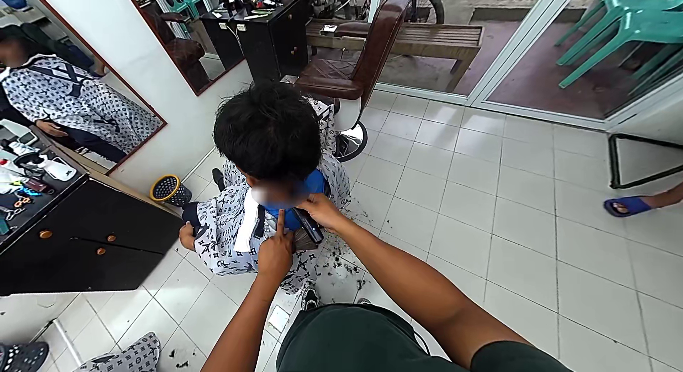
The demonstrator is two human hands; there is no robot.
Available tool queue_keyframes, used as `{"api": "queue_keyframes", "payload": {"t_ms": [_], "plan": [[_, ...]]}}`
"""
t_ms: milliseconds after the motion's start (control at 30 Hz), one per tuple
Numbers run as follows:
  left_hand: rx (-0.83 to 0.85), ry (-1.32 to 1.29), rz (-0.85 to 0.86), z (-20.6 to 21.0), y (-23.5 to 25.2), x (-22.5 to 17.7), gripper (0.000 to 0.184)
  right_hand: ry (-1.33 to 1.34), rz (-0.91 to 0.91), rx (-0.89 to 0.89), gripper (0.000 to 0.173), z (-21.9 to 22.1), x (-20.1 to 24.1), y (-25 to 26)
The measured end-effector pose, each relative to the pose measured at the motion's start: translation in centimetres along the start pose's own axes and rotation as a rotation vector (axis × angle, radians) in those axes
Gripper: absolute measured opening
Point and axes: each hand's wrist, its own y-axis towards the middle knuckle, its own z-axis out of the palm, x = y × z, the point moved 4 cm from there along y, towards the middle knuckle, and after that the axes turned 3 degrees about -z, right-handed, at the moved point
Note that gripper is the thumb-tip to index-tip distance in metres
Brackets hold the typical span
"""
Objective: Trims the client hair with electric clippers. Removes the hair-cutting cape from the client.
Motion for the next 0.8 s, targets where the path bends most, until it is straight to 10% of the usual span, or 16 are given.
{"api": "queue_keyframes", "payload": {"t_ms": [167, 300, 400, 533, 667, 800], "plan": [[-0.016, -0.032, 0.112, 0.1, -0.3, 0.5, 0.042, 0.077, -0.116, 0.055, 0.032, -0.1, -0.7, -0.4], [-0.381, -0.366, 0.456, -0.5, -2.9, 4.9, 0.041, 0.055, -0.084, 0.079, 0.032, -4.9, -4.4, -4.3], [-0.554, -1.084, 0.042, -1.6, -2.2, 5.9, 0.043, 0.233, 0.054, -0.100, 0.026, -9.9, -8.5, -7.7], [0.077, -1.679, -0.122, -1.4, 0.6, -1.9, 0.032, 0.427, 0.129, -0.289, 0.028, -13.6, -11.0, -9.5], [-0.091, -2.165, -0.070, -2.7, 2.3, -5.6, 0.033, 0.437, 0.119, -0.283, 0.028, -16.0, -11.0, -9.1], [0.171, -2.182, -0.062, -2.7, 3.3, -7.9, 0.035, 0.391, 0.136, -0.254, 0.027, -17.3, -9.8, -6.6]]}}
